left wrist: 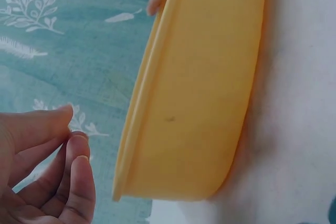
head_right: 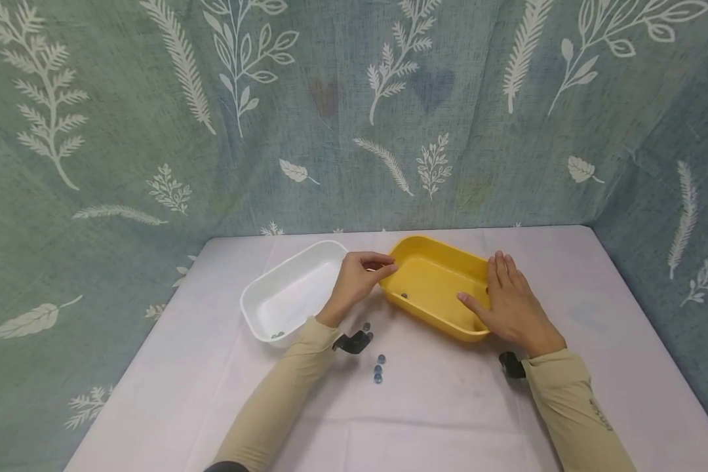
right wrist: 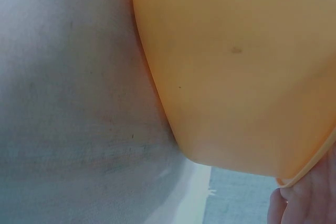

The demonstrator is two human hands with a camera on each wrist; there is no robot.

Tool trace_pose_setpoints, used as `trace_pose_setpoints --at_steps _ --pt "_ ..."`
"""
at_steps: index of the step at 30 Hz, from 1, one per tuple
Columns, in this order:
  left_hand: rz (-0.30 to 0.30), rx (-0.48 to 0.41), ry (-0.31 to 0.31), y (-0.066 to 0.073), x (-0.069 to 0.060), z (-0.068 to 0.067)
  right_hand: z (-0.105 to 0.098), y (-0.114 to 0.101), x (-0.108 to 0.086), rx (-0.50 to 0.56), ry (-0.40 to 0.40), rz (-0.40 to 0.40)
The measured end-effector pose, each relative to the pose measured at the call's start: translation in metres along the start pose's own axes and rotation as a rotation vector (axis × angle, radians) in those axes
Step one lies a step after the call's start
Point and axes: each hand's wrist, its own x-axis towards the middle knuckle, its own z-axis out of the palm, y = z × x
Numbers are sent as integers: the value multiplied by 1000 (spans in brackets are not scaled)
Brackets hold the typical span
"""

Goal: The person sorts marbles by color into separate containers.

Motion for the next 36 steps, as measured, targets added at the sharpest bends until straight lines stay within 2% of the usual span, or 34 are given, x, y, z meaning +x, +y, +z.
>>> trace_pose_setpoints --at_steps 4,9,14,19,27,36 --pt "-17 2 -13 0 -10 -7 0 0 0 0 6 -3" --pt "-1 22 -25 -2 -24 -17 2 1 0 1 10 -10" --pt "-7 18 -31 -9 -40 -24 3 3 0 0 15 -18" --pt "-16 22 -25 -18 -53 -28 3 3 0 8 15 -20" --pt "-42 46 -58 -26 -73 -30 1 1 -1 11 -1 -7" --pt "-40 85 -69 -40 -93 -30 0 1 -1 11 -7 1"
